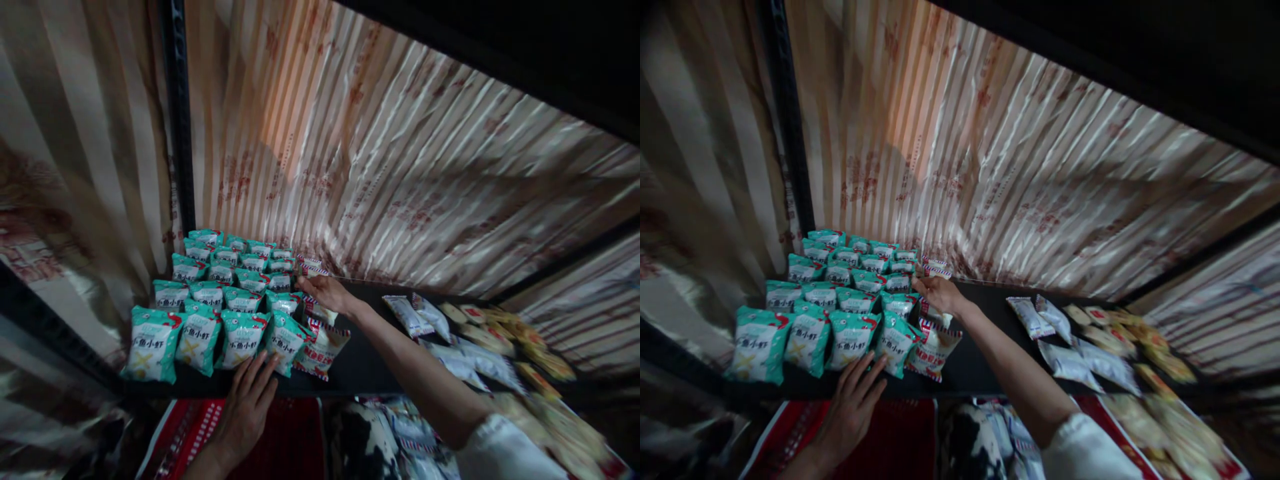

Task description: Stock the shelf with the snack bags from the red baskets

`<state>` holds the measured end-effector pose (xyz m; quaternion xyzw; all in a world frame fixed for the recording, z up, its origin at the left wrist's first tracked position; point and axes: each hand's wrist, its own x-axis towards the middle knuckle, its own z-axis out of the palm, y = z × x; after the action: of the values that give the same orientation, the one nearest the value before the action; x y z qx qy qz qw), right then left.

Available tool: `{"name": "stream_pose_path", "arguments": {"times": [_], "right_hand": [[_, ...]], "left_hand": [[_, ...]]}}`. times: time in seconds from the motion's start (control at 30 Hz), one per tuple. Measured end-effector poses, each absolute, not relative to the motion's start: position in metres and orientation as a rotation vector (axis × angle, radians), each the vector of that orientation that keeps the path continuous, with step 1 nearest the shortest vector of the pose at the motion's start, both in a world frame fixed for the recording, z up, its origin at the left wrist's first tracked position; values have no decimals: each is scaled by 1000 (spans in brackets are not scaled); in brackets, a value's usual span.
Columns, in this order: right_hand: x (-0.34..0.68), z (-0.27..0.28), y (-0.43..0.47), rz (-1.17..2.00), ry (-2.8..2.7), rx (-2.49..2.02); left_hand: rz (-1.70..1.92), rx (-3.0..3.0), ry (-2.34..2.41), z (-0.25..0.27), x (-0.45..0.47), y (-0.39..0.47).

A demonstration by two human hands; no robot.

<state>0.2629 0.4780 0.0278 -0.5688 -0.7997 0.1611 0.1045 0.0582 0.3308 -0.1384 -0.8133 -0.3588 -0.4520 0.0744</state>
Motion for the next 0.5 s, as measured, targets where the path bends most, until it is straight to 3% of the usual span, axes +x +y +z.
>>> {"name": "stream_pose_path", "arguments": {"times": [0.5], "right_hand": [[246, 6, 479, 351, -2477, -1549]], "left_hand": [[-1327, -2441, -1092, -136, 57, 329]]}}
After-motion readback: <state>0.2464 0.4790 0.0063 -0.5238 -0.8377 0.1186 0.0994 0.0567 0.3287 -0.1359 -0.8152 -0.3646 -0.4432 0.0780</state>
